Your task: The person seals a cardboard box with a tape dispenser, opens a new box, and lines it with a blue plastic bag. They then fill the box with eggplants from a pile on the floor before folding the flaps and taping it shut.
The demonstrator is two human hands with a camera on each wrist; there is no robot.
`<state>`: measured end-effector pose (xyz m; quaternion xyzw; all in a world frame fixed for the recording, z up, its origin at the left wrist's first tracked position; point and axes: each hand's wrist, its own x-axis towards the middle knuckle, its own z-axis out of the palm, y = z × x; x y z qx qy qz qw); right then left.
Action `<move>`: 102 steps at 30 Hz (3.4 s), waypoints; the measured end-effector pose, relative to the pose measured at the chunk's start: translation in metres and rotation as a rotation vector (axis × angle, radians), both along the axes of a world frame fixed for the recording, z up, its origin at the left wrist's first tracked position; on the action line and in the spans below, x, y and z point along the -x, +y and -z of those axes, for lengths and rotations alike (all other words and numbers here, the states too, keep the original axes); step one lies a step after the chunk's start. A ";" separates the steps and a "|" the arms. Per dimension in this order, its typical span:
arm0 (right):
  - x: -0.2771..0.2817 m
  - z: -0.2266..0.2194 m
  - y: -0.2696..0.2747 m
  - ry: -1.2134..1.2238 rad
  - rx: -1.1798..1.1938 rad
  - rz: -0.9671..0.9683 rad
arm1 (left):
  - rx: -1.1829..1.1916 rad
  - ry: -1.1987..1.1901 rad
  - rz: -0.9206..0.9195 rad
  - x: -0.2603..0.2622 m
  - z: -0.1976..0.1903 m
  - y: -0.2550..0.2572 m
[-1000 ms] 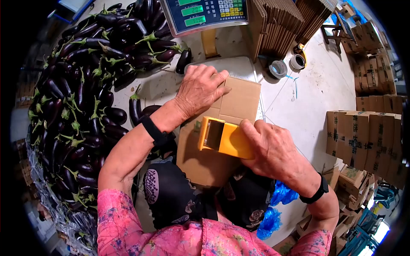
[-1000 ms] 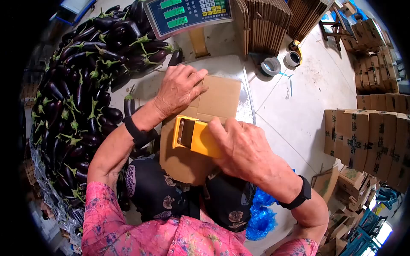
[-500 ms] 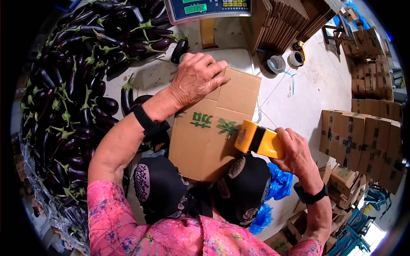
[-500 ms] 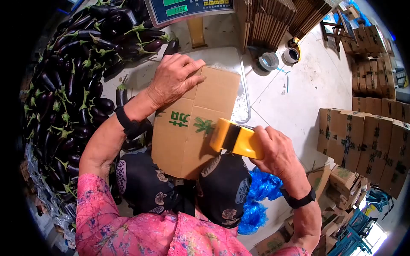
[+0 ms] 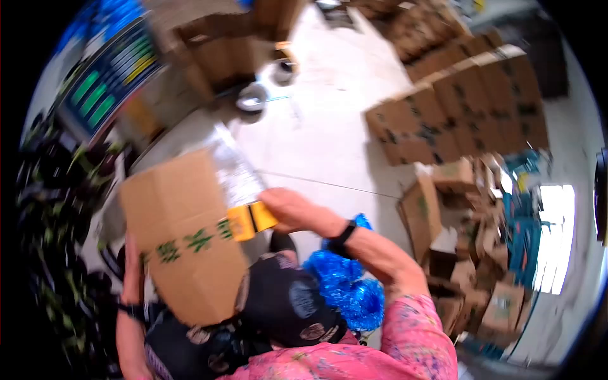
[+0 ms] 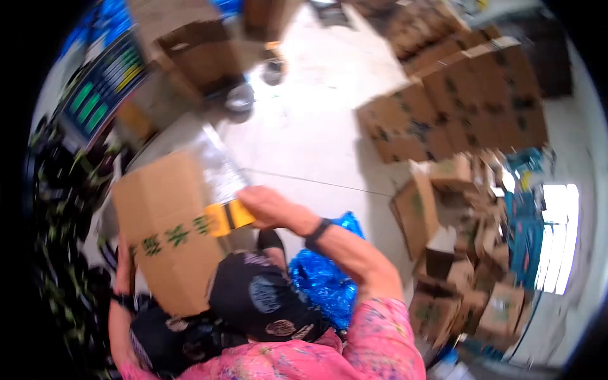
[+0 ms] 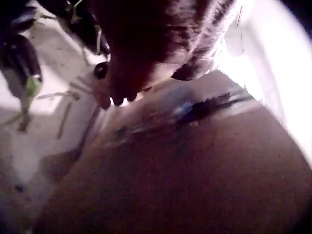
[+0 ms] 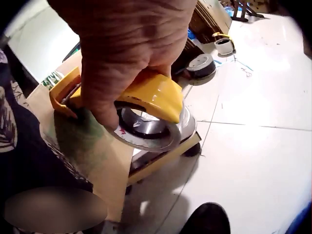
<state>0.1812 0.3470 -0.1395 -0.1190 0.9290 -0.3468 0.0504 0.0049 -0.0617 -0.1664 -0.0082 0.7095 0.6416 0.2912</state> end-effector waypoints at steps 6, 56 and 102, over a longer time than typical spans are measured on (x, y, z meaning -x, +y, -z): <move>-0.010 -0.005 -0.012 -0.019 -0.074 0.045 | -0.112 -0.522 0.048 -0.062 -0.013 -0.024; 0.001 -0.070 -0.008 -0.057 -0.244 0.060 | 0.493 0.462 0.151 0.023 -0.066 0.024; 0.114 -0.192 -0.186 -0.047 -0.427 -0.081 | 0.596 0.610 0.225 0.030 -0.100 -0.008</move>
